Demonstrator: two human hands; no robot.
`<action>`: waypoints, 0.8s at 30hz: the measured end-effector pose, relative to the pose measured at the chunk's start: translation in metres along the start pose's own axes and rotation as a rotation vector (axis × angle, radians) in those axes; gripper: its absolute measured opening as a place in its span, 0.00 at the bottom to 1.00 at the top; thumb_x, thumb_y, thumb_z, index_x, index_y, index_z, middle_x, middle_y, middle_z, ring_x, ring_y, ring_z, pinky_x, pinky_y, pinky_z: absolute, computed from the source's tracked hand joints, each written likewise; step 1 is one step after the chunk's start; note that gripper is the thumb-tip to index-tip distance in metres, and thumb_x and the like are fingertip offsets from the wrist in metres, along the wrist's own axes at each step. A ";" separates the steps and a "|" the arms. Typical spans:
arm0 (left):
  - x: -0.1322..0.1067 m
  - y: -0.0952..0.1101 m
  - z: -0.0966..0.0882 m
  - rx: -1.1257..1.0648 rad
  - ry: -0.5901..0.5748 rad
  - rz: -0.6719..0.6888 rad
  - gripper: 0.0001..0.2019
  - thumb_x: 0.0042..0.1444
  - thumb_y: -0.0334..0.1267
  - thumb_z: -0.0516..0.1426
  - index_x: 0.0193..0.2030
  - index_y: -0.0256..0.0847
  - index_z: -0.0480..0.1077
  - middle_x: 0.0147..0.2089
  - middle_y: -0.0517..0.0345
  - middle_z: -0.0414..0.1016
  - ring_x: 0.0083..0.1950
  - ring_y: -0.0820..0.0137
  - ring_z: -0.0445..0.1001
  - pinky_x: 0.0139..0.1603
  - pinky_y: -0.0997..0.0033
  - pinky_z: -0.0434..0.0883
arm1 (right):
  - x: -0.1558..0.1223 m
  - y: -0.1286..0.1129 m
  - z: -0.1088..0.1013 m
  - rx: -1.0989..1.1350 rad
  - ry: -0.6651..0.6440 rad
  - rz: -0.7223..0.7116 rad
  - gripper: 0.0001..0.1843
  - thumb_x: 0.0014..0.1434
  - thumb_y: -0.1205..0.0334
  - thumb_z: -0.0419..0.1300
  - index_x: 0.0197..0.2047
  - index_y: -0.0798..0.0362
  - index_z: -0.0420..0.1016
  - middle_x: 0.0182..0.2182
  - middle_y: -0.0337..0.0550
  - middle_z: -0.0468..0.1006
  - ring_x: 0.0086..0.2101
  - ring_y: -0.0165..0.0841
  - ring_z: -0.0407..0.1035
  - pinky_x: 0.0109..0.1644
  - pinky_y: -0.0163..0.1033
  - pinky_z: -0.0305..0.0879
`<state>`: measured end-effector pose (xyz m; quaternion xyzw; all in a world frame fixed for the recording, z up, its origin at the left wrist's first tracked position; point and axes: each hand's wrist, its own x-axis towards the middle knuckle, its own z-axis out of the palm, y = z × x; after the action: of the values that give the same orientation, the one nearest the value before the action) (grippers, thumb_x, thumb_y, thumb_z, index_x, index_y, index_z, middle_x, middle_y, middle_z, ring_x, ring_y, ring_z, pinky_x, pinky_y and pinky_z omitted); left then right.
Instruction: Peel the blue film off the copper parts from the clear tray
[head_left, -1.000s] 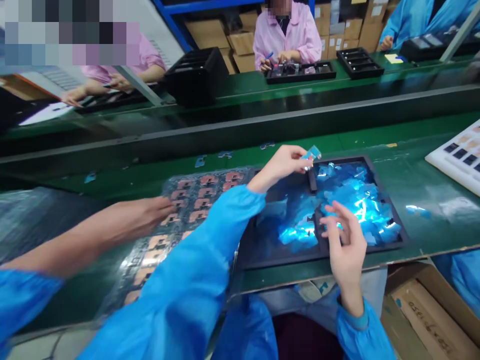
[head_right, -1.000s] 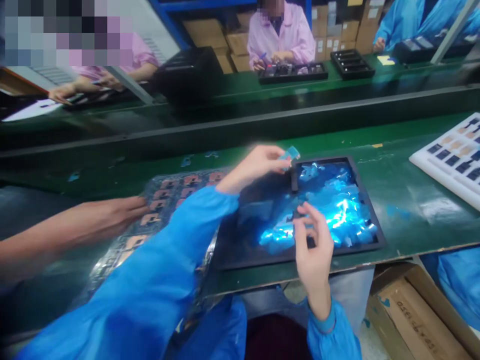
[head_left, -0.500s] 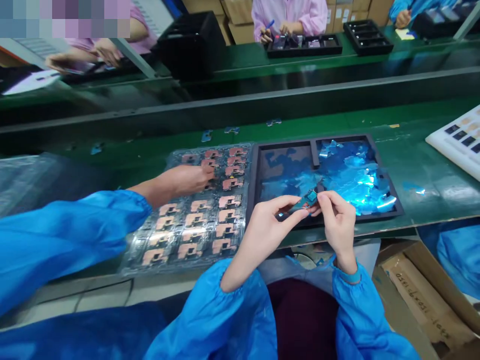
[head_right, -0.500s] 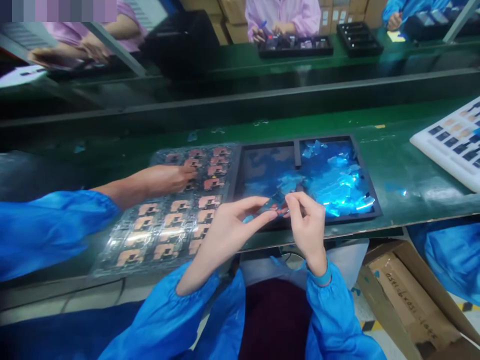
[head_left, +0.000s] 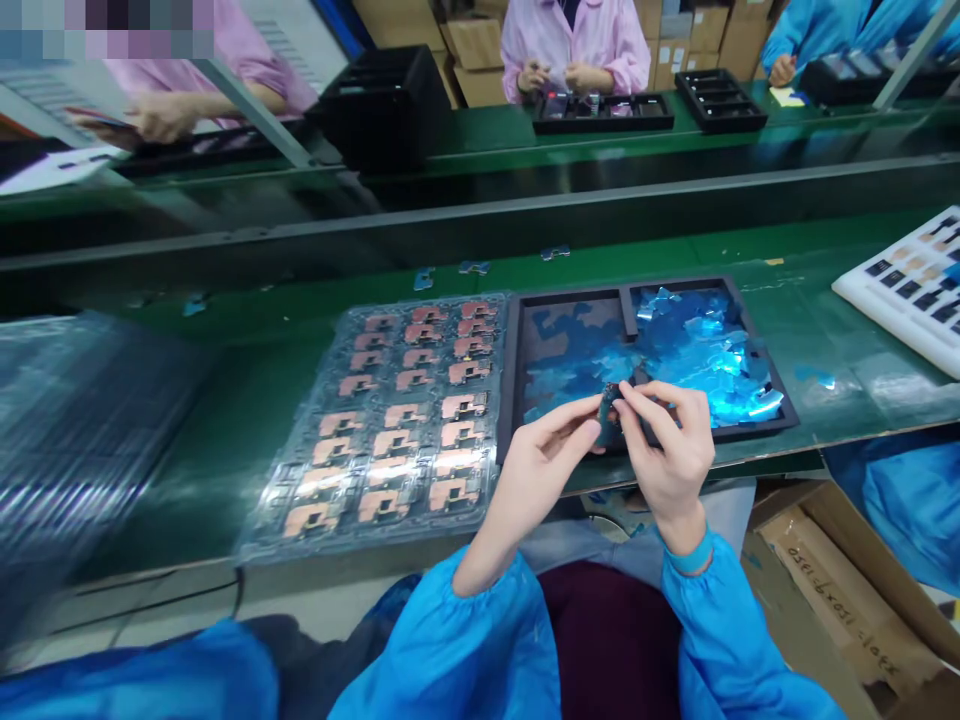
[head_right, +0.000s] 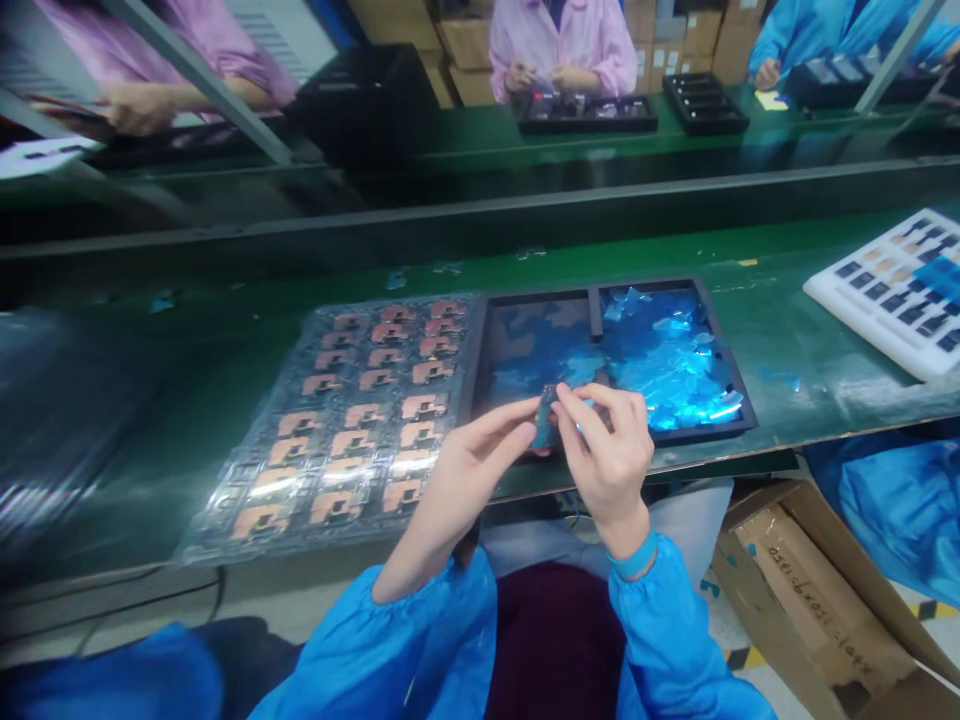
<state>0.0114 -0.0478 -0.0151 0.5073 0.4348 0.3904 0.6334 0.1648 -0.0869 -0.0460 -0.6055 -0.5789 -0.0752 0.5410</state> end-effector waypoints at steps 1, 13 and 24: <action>0.000 -0.001 -0.001 -0.035 -0.011 -0.029 0.14 0.59 0.43 0.72 0.51 0.48 0.87 0.52 0.51 0.88 0.48 0.56 0.85 0.48 0.59 0.84 | -0.001 0.001 0.000 -0.007 0.017 -0.032 0.14 0.71 0.66 0.66 0.55 0.40 0.87 0.43 0.46 0.86 0.42 0.41 0.77 0.45 0.47 0.78; 0.005 -0.009 -0.007 -0.514 -0.049 -0.240 0.18 0.52 0.41 0.77 0.49 0.42 0.85 0.47 0.53 0.86 0.39 0.70 0.79 0.36 0.75 0.80 | -0.024 0.012 -0.005 0.051 -0.199 -0.135 0.11 0.72 0.62 0.65 0.52 0.40 0.86 0.48 0.45 0.89 0.49 0.44 0.84 0.57 0.54 0.85; 0.018 -0.019 -0.023 -0.587 0.134 -0.168 0.14 0.61 0.42 0.70 0.52 0.45 0.80 0.53 0.53 0.84 0.44 0.70 0.80 0.36 0.76 0.74 | -0.024 -0.001 -0.004 0.245 0.013 -0.189 0.13 0.66 0.71 0.64 0.48 0.42 0.80 0.36 0.41 0.86 0.37 0.40 0.83 0.40 0.49 0.82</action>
<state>-0.0030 -0.0272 -0.0390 0.2383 0.3847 0.4778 0.7529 0.1590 -0.1049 -0.0607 -0.4774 -0.6344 -0.0585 0.6052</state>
